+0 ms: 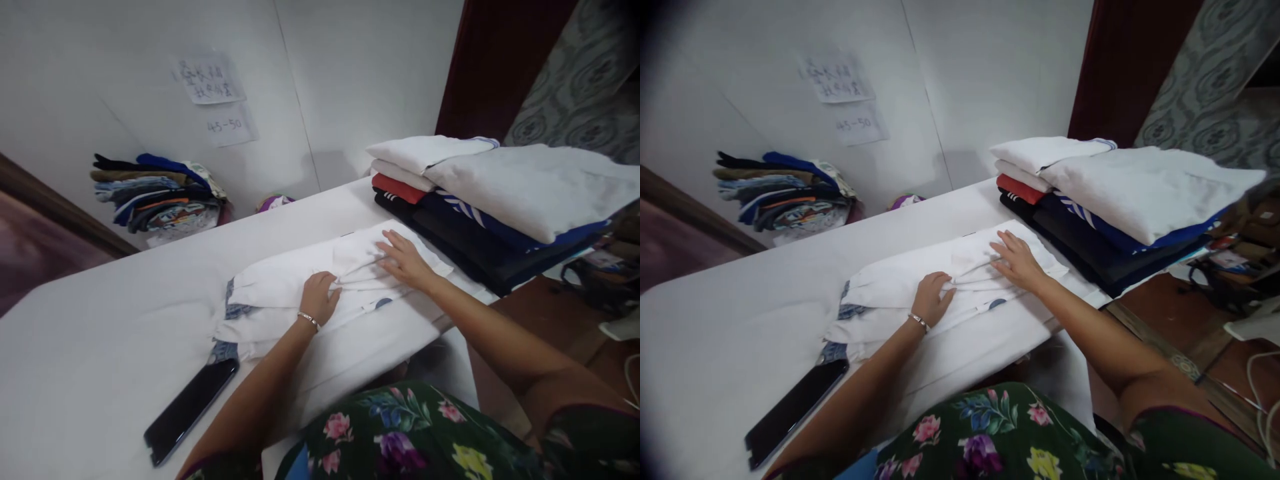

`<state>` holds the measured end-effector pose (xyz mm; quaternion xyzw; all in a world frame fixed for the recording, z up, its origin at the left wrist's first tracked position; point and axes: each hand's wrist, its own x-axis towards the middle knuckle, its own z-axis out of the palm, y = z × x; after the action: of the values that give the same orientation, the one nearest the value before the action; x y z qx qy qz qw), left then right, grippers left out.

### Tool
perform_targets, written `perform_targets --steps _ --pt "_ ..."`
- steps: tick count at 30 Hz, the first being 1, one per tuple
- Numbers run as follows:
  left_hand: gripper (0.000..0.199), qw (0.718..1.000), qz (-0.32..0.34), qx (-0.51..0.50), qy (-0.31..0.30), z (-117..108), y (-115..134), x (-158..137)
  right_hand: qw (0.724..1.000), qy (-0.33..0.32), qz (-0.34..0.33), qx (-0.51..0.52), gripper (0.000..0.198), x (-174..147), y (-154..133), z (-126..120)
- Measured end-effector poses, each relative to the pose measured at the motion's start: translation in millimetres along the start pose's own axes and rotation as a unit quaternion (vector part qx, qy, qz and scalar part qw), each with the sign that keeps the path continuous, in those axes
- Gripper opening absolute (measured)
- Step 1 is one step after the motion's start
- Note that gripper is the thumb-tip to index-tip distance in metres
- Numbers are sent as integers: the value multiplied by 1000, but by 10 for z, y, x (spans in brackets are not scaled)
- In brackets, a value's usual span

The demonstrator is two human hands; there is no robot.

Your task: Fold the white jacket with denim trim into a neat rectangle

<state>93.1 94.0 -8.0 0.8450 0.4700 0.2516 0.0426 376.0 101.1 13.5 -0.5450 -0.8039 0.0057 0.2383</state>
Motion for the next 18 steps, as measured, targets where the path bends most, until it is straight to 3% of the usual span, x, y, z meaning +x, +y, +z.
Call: perform_targets --steps 5,8,11,13,15,18 --pt "10 998 25 -15 -56 -87 84 -262 990 -132 -32 -44 53 120 -22 419" --pt "12 997 34 1 -72 -138 63 -443 988 -139 -35 -58 53 92 33 549" --pt "19 996 39 31 -68 -199 -8 -593 989 -138 -32 -41 53 72 59 515" --pt "20 996 38 55 -66 -246 -70 -673 994 -109 -26 -9 55 41 35 445" --pt "21 995 33 75 -61 -290 -135 -739 998 -38 -37 32 54 -26 -35 374" --pt "28 994 19 98 -53 -334 -217 -806 986 38 -126 98 41 -179 -219 311"
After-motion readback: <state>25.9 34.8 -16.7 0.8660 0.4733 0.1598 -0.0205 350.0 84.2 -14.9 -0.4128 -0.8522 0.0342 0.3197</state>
